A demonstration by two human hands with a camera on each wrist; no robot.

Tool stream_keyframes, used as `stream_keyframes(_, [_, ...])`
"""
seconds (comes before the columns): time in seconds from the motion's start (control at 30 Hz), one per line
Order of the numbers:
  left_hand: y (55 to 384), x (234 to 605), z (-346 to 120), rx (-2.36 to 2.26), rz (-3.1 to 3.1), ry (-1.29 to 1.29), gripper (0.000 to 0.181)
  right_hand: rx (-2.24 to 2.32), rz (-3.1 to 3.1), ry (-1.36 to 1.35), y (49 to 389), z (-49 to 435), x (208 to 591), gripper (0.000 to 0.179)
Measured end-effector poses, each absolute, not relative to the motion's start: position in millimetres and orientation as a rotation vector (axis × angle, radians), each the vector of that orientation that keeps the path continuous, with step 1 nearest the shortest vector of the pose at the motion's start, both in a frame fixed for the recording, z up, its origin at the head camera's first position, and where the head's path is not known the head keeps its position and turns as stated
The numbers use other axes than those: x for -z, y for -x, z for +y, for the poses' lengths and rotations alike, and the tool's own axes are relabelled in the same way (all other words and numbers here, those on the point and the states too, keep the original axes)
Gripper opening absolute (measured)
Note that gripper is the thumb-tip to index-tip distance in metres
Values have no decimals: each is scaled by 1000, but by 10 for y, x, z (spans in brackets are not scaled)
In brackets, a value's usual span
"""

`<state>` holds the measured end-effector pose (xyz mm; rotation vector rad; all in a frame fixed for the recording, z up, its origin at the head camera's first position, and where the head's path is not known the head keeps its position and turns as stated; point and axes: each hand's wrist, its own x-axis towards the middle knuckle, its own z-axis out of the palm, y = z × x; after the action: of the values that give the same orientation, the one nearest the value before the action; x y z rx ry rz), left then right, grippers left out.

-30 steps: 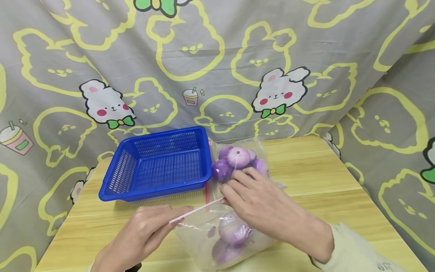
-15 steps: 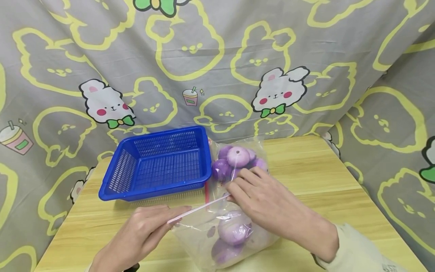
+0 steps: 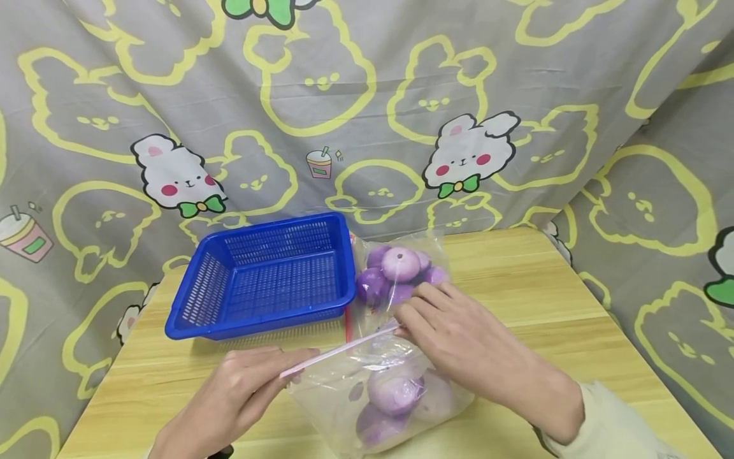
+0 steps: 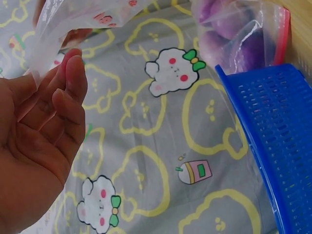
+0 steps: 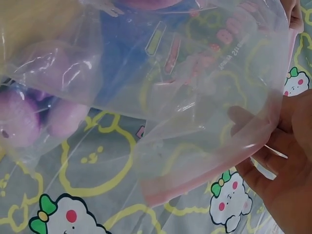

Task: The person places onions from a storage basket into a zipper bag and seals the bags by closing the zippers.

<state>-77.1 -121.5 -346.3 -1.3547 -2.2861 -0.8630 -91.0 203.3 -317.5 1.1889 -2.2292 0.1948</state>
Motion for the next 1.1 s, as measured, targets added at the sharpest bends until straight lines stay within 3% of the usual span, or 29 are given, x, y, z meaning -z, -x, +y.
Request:
stream_keyframes(0.93, [859,3507,-1304,838,-2328,1209,23,-366,-2324,-1115,955,2346,3122,37])
stream_keyframes(1.1, [861,3519,-1349,822,-2354,1182,35,-363,-2399,-1083,974,2457,3142,35])
